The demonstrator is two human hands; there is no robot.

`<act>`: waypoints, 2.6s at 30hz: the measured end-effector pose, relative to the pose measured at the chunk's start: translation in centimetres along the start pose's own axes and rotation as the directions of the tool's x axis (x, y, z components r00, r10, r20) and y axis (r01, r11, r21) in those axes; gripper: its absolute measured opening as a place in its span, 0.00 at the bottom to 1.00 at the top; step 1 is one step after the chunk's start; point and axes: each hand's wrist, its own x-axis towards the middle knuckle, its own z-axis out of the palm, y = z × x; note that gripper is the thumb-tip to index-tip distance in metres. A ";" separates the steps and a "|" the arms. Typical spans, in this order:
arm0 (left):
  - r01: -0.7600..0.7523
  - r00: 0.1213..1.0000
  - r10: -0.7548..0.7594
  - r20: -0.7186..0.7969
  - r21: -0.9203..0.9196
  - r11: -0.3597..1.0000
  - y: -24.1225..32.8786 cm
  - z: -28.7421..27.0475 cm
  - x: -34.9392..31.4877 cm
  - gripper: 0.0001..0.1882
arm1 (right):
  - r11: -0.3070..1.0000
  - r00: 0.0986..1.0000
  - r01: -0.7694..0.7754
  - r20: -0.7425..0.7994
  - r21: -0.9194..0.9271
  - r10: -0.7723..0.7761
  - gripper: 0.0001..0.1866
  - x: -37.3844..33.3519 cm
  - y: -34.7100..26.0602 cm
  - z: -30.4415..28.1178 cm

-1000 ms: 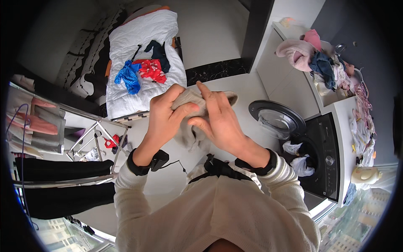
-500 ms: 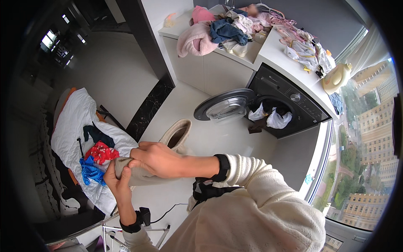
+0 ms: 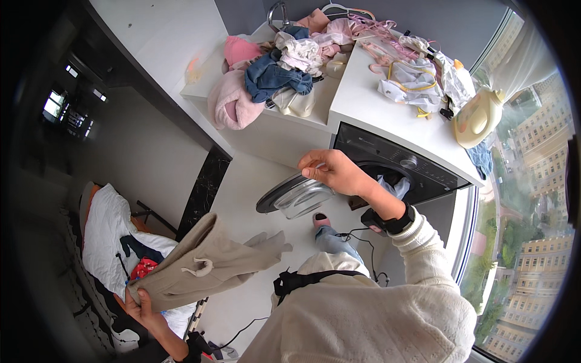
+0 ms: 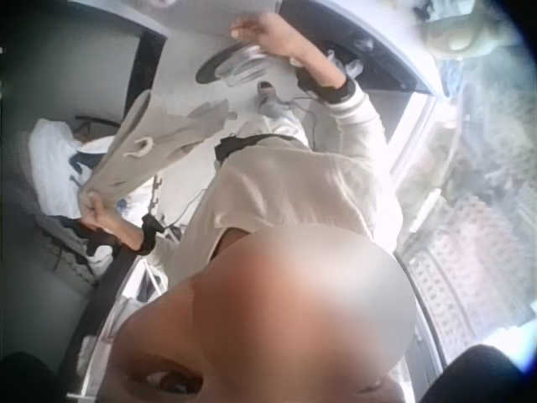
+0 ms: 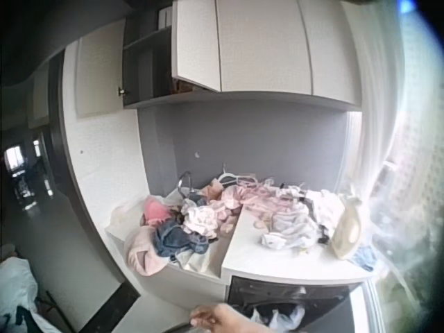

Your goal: The person removes clothes from a washing machine, places them on a nearby surface, and hangs them on hangers. They handle black pants, a beige sweater, and a white shirt, placing each on a hanger and then on a drying rack.

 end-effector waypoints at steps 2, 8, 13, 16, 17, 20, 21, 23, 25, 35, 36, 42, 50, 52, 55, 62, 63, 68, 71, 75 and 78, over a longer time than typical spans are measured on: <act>-0.042 0.997 0.052 -0.058 0.164 0.986 0.9 1.1 1.0 0.22 | 0.998 0.997 -0.065 -0.036 -0.022 0.065 0.08 0.9 1.3 -3.9; 0.049 0.980 -0.022 -0.198 0.135 0.990 2.7 3.4 2.3 0.21 | 0.995 0.996 -0.078 -0.058 -0.070 0.074 0.08 4.1 3.7 -11.3; 0.083 0.944 -0.041 -0.328 0.114 0.990 3.6 3.9 3.0 0.23 | 0.995 0.991 -0.088 -0.103 -0.056 0.082 0.08 5.3 4.8 -12.7; 0.044 0.934 0.068 -0.350 0.303 0.952 3.9 3.5 3.5 0.23 | 0.996 0.968 -0.017 -0.252 -0.089 -0.006 0.09 4.4 6.2 -14.5; -0.005 0.918 0.126 -0.376 0.306 0.952 3.8 3.5 3.7 0.23 | 0.992 0.932 -0.056 -0.363 -0.113 0.011 0.11 3.8 6.9 -15.8; 0.009 0.913 0.144 -0.382 0.371 0.929 3.1 2.9 4.1 0.23 | 0.868 0.704 -0.353 -0.710 -0.350 0.000 0.14 1.0 10.2 -22.6; -0.038 0.914 0.166 -0.369 0.330 0.943 2.8 2.7 4.3 0.23 | 0.774 0.606 -0.468 -0.792 -0.428 -0.071 0.16 -0.1 11.6 -25.5; -0.041 0.928 0.158 -0.337 0.330 0.943 2.3 2.4 4.5 0.24 | 0.551 0.423 -0.751 -0.906 -0.364 -0.021 0.18 -2.7 14.7 -31.8; -0.031 0.934 0.142 -0.328 0.323 0.946 2.0 2.4 4.6 0.24 | 0.410 0.313 -0.870 -0.949 -0.274 0.030 0.18 -5.0 17.7 -37.5; 0.186 0.900 -0.025 -0.436 0.331 0.925 4.8 6.3 3.0 0.16 | 0.063 0.100 -0.994 -0.961 -0.087 0.257 0.19 -7.7 25.4 -46.3; 0.184 0.891 0.030 -0.453 0.420 0.889 5.0 6.8 3.0 0.21 | 0.062 -0.071 -0.995 -0.981 0.083 0.178 0.20 -7.4 26.0 -46.4; 0.276 0.844 0.084 -0.530 0.563 0.779 5.2 8.7 3.2 0.26 | 0.666 0.014 -0.361 -0.711 0.652 0.703 0.09 -7.4 23.1 -52.1; 0.019 0.946 0.046 -0.322 0.195 0.981 3.6 10.1 3.7 0.19 | 0.744 0.535 0.306 -0.753 0.594 0.382 0.12 -9.8 12.1 -49.4; 0.015 0.938 0.023 -0.347 0.108 0.994 2.6 10.0 3.9 0.17 | 0.791 0.475 0.142 -0.742 0.595 0.473 0.11 -10.9 11.6 -44.6; 0.079 0.967 -0.065 -0.247 0.049 0.996 1.1 9.0 4.5 0.19 | 0.774 0.475 0.063 -0.701 0.630 0.532 0.15 -13.5 9.2 -38.8; 0.069 0.992 -0.066 -0.108 0.031 0.997 0.2 7.7 6.2 0.23 | 0.742 0.694 0.466 -0.719 0.482 0.031 0.27 -15.2 -0.8 -30.4; 0.055 0.997 -0.055 -0.059 0.002 0.998 0.5 8.0 6.3 0.22 | 0.803 0.668 0.403 -0.741 0.440 0.070 0.29 -14.4 -1.5 -28.3; -0.089 0.993 0.097 0.061 -0.118 0.989 3.0 9.5 6.2 0.22 | 0.895 0.856 0.111 -0.499 0.433 0.135 0.22 -6.2 -2.3 -17.5; -0.220 0.959 0.228 0.168 -0.067 0.973 5.5 9.4 6.8 0.19 | 0.799 0.995 0.044 -0.098 0.600 0.019 0.25 -1.0 -2.7 -8.8; -0.479 0.842 0.466 0.272 -0.021 0.878 7.7 9.1 8.0 0.15 | 0.901 0.932 -0.055 0.346 0.430 -0.108 0.26 4.1 -4.3 2.9; -0.493 0.826 0.507 0.247 -0.122 0.862 7.8 8.4 8.1 0.15 | 0.952 0.825 -0.032 0.546 0.303 -0.145 0.23 6.0 -6.0 8.8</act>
